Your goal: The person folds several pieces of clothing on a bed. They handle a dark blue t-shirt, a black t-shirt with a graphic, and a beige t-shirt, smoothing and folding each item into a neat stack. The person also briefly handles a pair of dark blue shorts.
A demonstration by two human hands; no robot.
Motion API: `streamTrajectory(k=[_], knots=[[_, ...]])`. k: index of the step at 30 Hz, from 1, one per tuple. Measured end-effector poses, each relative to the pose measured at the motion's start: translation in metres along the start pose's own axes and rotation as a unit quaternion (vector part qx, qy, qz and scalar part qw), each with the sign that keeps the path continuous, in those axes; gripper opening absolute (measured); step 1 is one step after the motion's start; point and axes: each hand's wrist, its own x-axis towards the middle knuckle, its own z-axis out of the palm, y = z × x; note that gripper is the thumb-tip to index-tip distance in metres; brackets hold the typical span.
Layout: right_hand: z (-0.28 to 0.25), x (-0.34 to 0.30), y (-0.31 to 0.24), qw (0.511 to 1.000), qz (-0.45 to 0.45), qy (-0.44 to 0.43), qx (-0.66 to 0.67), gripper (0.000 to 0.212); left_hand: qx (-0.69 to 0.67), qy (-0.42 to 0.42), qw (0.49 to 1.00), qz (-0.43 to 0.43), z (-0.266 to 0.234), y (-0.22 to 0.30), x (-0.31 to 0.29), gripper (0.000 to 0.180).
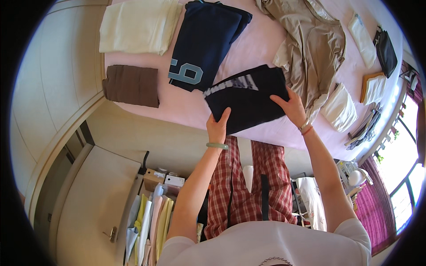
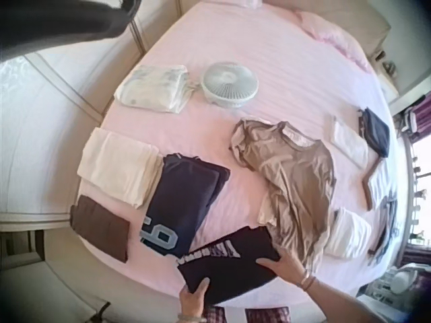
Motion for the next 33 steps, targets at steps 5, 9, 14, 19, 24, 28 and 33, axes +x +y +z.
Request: streamTrajectory(k=[5,9,14,19,24,28,33], knots=[[0.010,0.038,-0.026,0.980,-0.010,-0.064,-0.189,0.058,-0.006,0.001,1.000,-0.003,-0.030,-0.051,0.010,0.040],[0.017,0.046,-0.014,0.991,-0.037,0.034,-0.128,0.053,-0.128,0.008,0.991,-0.026,-0.048,-0.039,0.028,0.042],[0.017,0.121,-0.054,0.975,-0.032,0.027,0.220,0.061,-0.296,-0.027,0.954,-0.040,-0.057,0.024,0.092,0.042],[0.042,0.186,-0.119,0.942,-0.042,-0.085,0.321,0.062,-0.291,-0.050,0.955,-0.003,-0.031,0.072,0.122,0.054],[0.086,0.188,-0.139,0.944,-0.118,-0.037,0.305,0.045,-0.354,-0.040,0.927,-0.117,-0.028,0.085,0.140,0.036],[0.075,0.163,-0.138,0.921,0.001,-0.119,0.371,0.042,-0.316,-0.041,0.945,-0.075,-0.033,0.097,0.122,0.031],[0.050,0.095,-0.119,0.902,0.031,-0.096,0.419,0.044,-0.211,0.003,0.977,-0.033,-0.033,0.073,0.065,0.031]])
